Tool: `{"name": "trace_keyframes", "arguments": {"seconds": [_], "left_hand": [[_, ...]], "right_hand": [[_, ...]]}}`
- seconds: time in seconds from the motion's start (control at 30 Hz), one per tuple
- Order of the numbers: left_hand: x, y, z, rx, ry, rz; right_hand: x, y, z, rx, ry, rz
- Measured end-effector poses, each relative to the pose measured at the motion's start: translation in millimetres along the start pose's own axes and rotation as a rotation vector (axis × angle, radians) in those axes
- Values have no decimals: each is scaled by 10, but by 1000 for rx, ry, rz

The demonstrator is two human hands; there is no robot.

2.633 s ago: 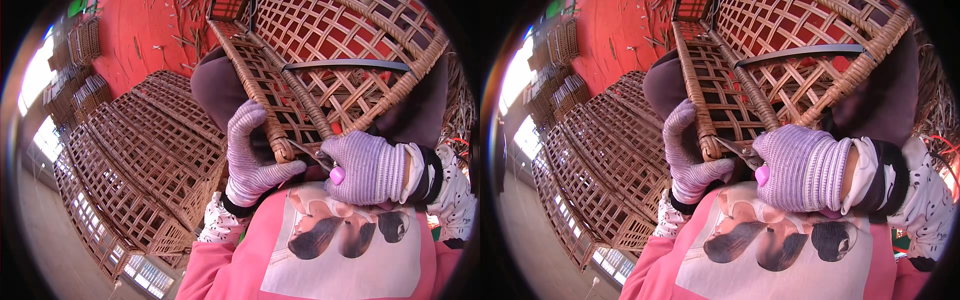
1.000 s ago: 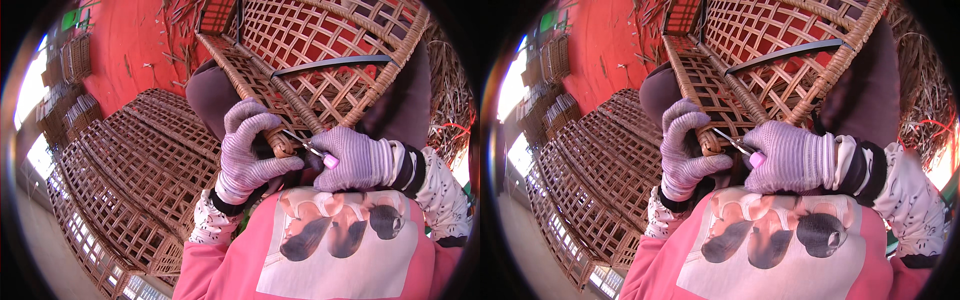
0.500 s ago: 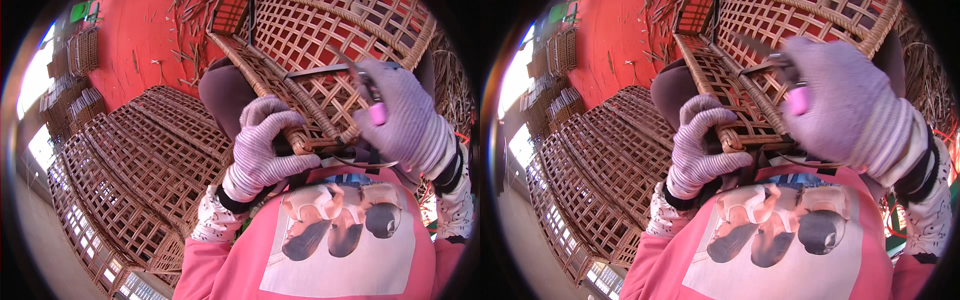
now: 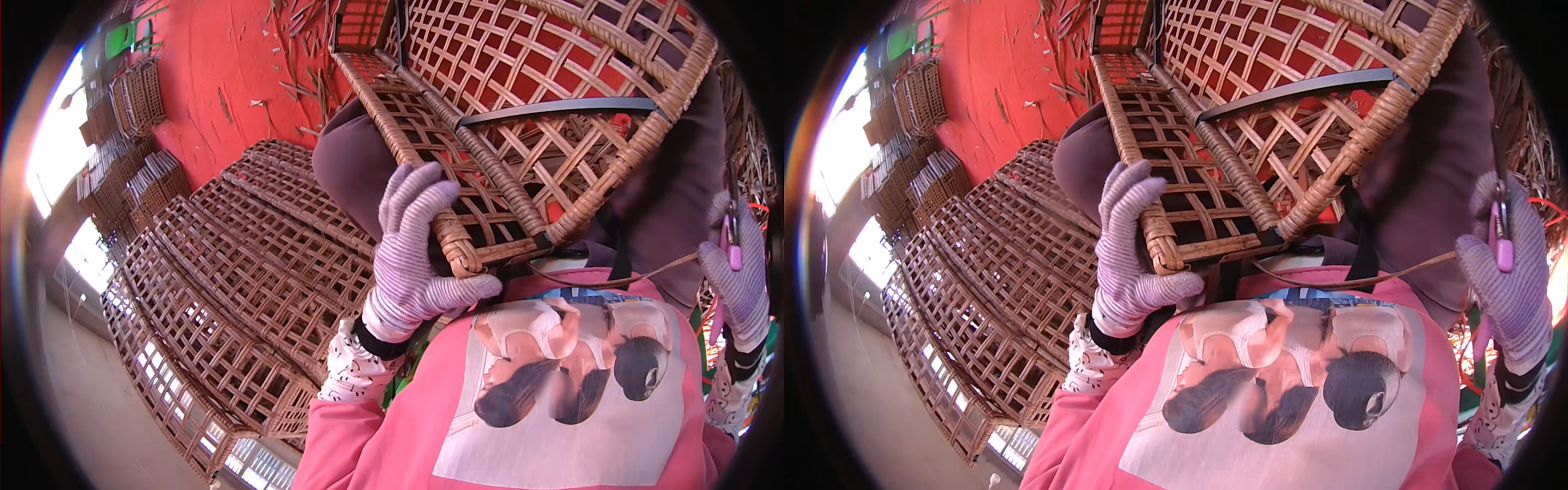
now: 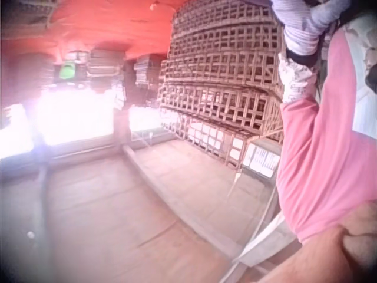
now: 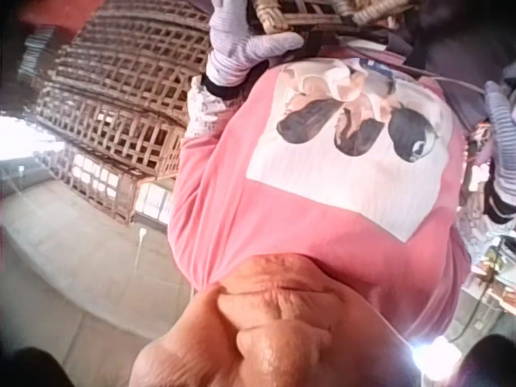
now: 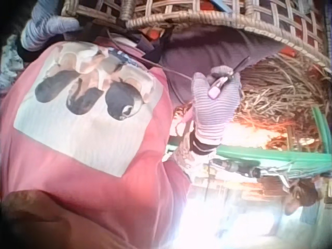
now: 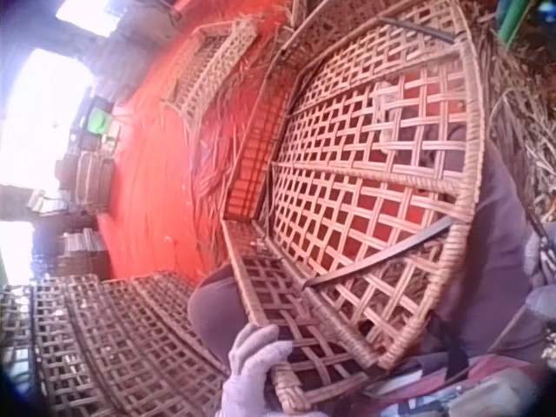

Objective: The recorder uses a pneumatic staple gun and pliers to assemble and trim woven bamboo frames in a furniture manufacturing workshop.

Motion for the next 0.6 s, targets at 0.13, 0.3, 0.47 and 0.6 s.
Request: {"name": "trace_keyframes", "arguments": {"seconds": [0.13, 0.3, 0.47, 0.6], "left_hand": [[92, 113, 107, 221, 210, -186], [203, 170, 282, 426, 191, -255], [261, 306, 520, 620, 193, -140], [352, 474, 1089, 712, -7, -52]], "right_hand": [[-81, 28, 362, 62, 211, 53], [-256, 118, 377, 124, 233, 54], [-491, 55, -251, 151, 89, -30], [-1087, -646, -660, -44, 95, 330]]}}
Point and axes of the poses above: each hand's wrist, its own y-axis towards the middle knuckle, its own x-axis out of the palm, z = x × y, the point moved 8 cm from there along y, towards the middle knuckle, and after that the axes turned 1 degree about y, right-handed, at the moved point
